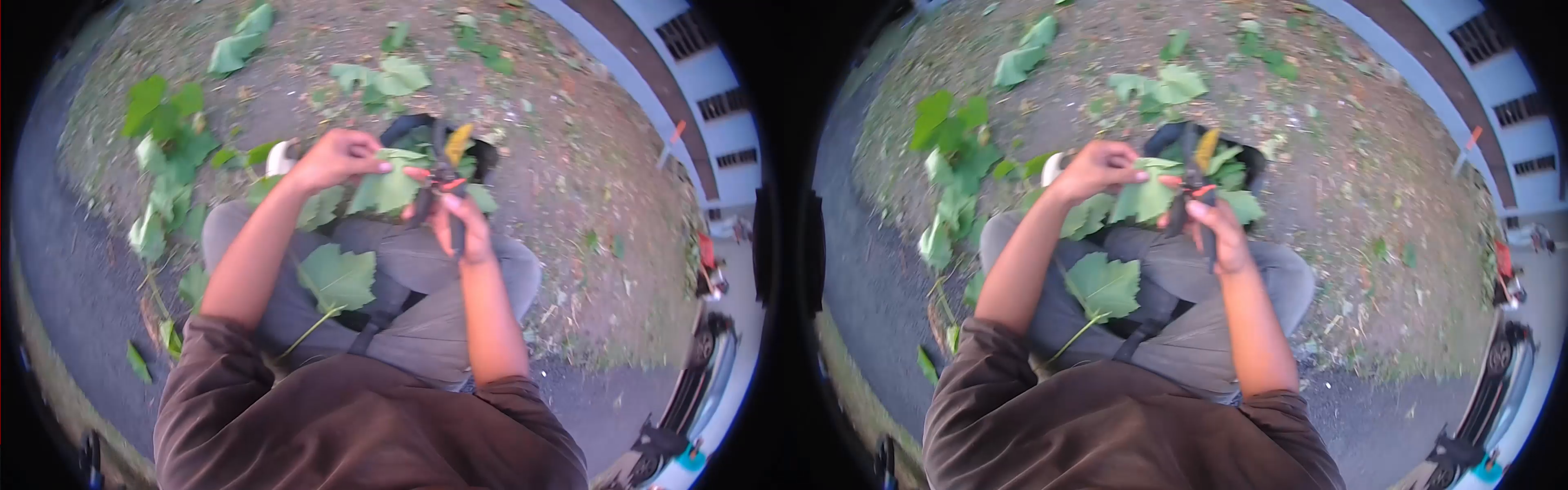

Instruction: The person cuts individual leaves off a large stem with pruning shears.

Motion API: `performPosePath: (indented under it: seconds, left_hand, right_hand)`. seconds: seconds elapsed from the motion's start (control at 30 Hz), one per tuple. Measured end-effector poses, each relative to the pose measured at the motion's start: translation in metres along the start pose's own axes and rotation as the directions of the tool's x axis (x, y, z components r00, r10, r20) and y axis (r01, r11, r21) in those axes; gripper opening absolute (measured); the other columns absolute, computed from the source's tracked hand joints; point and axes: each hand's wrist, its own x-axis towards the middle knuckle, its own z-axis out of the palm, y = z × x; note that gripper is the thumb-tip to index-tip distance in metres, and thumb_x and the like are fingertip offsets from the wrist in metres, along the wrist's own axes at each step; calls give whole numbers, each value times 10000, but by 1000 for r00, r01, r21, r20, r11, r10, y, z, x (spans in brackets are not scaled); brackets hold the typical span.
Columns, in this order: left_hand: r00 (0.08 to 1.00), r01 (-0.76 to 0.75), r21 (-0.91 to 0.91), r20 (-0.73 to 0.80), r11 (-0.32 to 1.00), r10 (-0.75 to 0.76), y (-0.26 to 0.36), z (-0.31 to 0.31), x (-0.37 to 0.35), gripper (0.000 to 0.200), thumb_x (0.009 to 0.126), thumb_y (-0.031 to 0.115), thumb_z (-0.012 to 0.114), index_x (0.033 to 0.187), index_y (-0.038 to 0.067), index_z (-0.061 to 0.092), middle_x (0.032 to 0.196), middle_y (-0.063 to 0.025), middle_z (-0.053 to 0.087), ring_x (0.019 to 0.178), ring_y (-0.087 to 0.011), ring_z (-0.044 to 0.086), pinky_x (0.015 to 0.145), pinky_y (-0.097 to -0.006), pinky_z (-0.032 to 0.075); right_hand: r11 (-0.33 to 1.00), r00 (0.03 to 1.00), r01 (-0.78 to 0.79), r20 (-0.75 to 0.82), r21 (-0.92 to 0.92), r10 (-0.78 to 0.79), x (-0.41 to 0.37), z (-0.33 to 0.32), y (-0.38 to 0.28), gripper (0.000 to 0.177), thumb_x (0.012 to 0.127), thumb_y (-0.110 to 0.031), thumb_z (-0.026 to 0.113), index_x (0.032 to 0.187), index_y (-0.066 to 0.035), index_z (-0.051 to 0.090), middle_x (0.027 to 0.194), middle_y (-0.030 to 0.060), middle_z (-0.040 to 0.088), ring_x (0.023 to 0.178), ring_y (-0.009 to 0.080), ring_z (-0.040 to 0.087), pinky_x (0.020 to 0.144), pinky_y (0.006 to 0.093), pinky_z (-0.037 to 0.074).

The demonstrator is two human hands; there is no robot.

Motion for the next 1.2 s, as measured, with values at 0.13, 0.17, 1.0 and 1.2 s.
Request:
performPosePath:
  seconds: [0.13,0.17,1.0,1.2]
  left_hand:
    - [989,-51,197,-129,979,78,-3,11,8,227,923,189,862,1068,37,776,911,10,764,807,-75,679,696,-271,539]
    - [979,-47,252,-180,967,95,-7,12,12,202,917,142,861,1061,29,775,933,-13,788,816,-81,705,723,-278,565]
    - [981,-137,-103,124,985,150,11,11,-7,486,985,16,707,1449,-72,594,1269,-163,762,1148,-239,759,1005,-359,616]
    - [986,-18,-139,163,990,41,24,10,-10,496,1030,92,720,1467,-73,552,1264,-168,755,1158,-194,735,1005,-338,594]
  right_hand:
    - [990,998,-23,-63,-142,14,-4,-6,2,552,1014,-377,672,1467,-63,636,998,66,765,975,166,715,901,334,524]
    - [993,998,4,-60,-116,-11,-7,-4,0,527,1022,-337,671,1455,-38,635,1063,73,746,970,169,714,900,339,532]
    - [958,998,-12,62,-287,31,-2,9,5,711,992,-297,612,1586,56,446,1301,167,676,1087,219,682,988,370,521]
    - [978,992,4,122,-208,22,-5,17,2,741,934,-276,626,1568,68,459,1545,190,530,1025,224,682,987,396,498]
